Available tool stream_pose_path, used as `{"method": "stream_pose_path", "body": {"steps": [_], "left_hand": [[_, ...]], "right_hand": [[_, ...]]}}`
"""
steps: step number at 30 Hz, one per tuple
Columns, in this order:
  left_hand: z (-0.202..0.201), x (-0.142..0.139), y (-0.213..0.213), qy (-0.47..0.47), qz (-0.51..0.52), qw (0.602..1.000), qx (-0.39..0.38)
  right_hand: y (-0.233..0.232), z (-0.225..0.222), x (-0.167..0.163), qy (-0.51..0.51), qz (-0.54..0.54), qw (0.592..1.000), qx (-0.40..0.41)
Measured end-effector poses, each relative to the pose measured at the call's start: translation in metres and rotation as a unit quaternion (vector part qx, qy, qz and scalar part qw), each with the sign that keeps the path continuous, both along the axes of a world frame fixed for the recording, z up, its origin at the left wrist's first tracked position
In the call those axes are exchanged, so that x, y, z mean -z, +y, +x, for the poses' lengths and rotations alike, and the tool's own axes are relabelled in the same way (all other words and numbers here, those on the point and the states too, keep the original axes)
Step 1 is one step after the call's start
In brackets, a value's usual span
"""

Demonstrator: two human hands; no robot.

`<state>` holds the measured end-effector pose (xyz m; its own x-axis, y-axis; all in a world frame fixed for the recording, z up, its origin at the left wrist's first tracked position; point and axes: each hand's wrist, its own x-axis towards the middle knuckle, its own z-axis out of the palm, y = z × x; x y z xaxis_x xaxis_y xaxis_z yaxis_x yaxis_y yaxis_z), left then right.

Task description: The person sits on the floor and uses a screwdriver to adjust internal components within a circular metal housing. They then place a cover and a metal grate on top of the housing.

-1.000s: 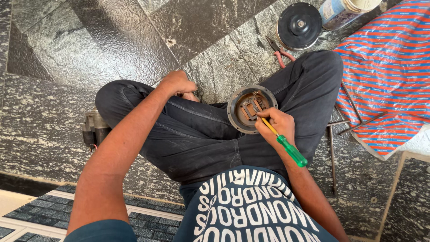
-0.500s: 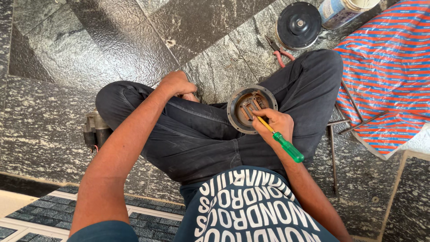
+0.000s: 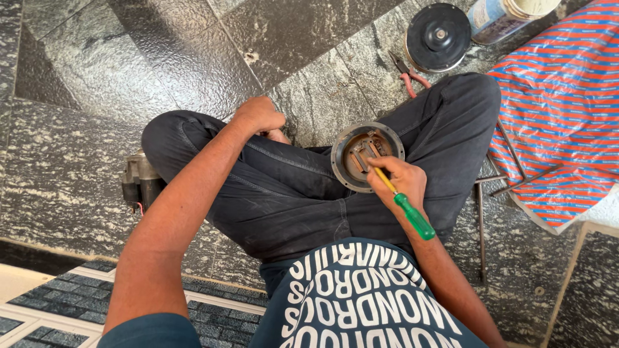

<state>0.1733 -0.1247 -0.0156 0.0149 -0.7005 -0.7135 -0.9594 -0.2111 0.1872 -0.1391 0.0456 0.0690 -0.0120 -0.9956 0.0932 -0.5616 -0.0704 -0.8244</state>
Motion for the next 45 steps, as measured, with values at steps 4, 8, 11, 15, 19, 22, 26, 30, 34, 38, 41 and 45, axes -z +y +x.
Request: {"method": "stream_pose_path", "body": {"steps": [4,8,11,15,19,22,26,30,34,38,41,45], "left_hand": [[-0.003,-0.001,-0.002,-0.001,0.022,1.0,0.018],[-0.002,0.004,-0.001,-0.012,0.013,0.999,0.028],[-0.001,0.008,-0.001,-0.003,-0.008,1.0,0.03],[0.002,0.006,-0.001,-0.002,0.006,1.0,0.008],[-0.001,0.001,-0.001,-0.002,0.005,1.0,0.007],[-0.003,0.001,-0.001,-0.006,0.012,1.0,0.021],[-0.003,0.008,0.001,-0.018,-0.003,0.999,0.028],[0.0,0.01,-0.001,-0.003,-0.016,0.999,0.037],[0.0,-0.006,0.007,-0.007,-0.059,0.997,0.04],[-0.025,-0.024,0.032,-0.004,-0.315,0.945,0.086],[-0.056,-0.028,0.049,0.139,-0.251,0.958,0.031],[-0.107,-0.015,0.089,0.388,-0.19,0.898,-0.09]], "right_hand": [[0.002,-0.001,0.0,0.008,-0.006,1.0,0.003],[0.002,0.0,0.001,-0.019,-0.017,1.0,-0.015],[0.002,-0.002,0.001,0.003,-0.045,0.999,-0.027],[0.001,-0.002,0.001,-0.01,-0.015,1.0,-0.002],[0.001,-0.002,0.001,0.014,-0.039,0.998,-0.038],[0.001,-0.001,0.002,-0.009,-0.047,0.999,-0.023],[0.002,-0.003,0.003,0.02,-0.045,0.998,-0.05],[0.001,-0.003,0.004,-0.011,-0.064,0.997,-0.034],[0.001,-0.003,0.003,0.026,-0.046,0.997,-0.054],[0.002,-0.005,0.002,0.012,-0.051,0.998,-0.036],[0.001,-0.004,0.002,0.018,-0.053,0.997,-0.062],[0.001,-0.004,0.003,0.035,-0.056,0.997,-0.043]]}}
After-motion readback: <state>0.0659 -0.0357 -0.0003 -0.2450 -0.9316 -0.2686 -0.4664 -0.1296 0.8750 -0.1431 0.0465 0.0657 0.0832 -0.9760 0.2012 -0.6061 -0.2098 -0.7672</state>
